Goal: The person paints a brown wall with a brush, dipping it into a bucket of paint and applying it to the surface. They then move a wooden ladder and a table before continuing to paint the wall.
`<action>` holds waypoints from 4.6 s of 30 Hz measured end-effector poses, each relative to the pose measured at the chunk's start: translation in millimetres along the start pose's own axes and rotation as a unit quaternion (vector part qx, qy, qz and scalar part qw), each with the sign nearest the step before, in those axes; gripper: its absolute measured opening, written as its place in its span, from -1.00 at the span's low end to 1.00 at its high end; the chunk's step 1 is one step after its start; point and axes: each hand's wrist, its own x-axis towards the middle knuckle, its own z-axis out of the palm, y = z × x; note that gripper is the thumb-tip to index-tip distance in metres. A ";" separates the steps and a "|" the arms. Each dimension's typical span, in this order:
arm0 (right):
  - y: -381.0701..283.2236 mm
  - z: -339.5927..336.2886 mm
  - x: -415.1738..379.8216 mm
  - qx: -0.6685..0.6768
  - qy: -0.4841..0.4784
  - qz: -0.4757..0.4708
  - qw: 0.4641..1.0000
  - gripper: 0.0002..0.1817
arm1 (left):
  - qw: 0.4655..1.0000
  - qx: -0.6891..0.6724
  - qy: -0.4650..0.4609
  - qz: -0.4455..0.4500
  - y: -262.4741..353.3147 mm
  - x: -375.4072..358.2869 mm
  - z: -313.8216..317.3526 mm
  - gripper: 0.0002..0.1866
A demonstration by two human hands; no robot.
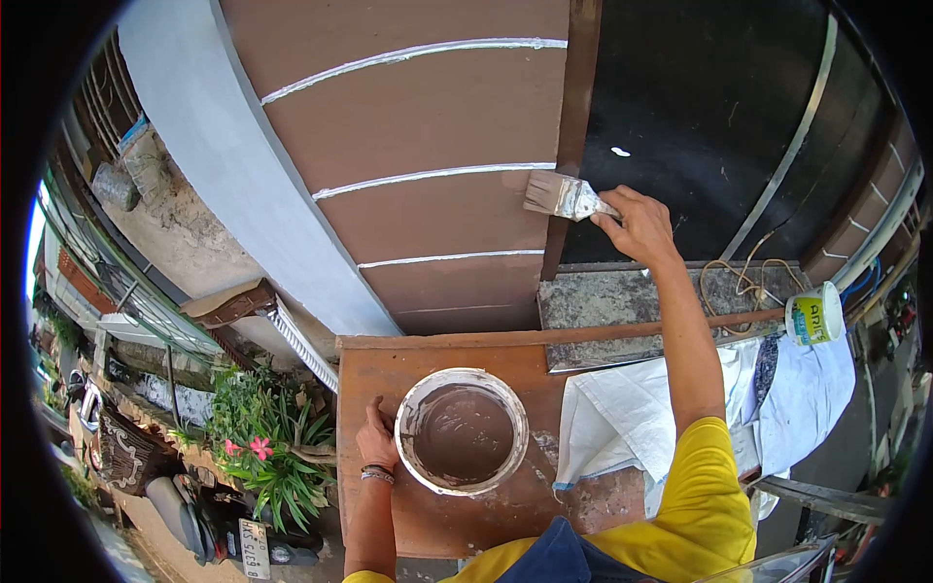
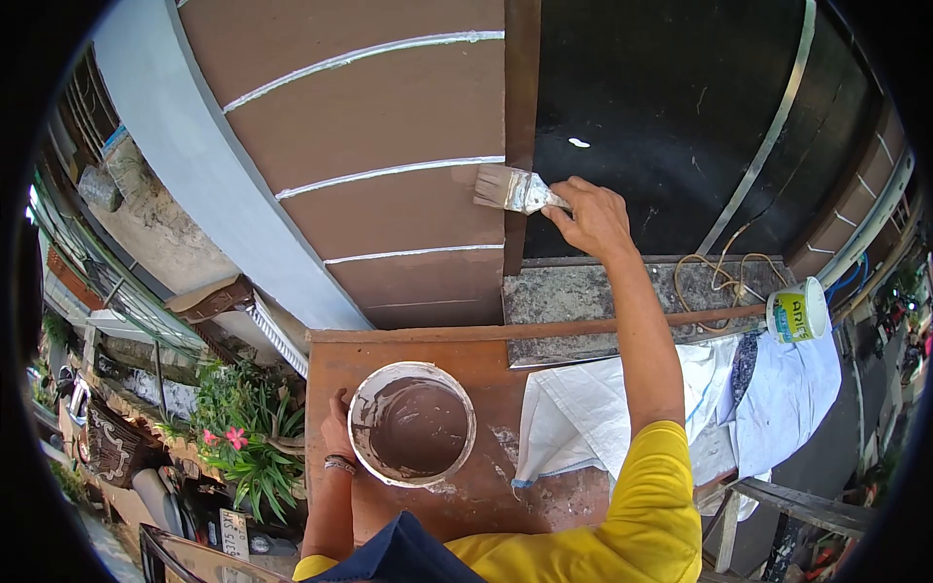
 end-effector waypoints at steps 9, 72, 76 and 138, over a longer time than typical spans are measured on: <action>13.3 -9.8 -64.8 0.112 0.028 0.126 0.985 -0.67 | 1.000 -0.015 -0.018 -0.008 4.5 -1.5 -5.6 -0.38; -279.9 86.7 155.2 -0.082 -0.026 -0.102 0.991 -0.64 | 0.940 -0.305 0.106 -0.107 -30.3 105.8 -3.5 -0.40; -281.4 87.1 155.9 -0.082 -0.018 -0.110 0.990 -0.65 | 0.938 -0.310 0.107 -0.107 -30.0 105.6 -3.5 -0.39; -284.6 93.6 134.7 -0.196 0.064 -0.200 0.958 -0.77 | 0.935 -0.321 0.095 -0.119 -29.0 105.9 -10.2 -0.30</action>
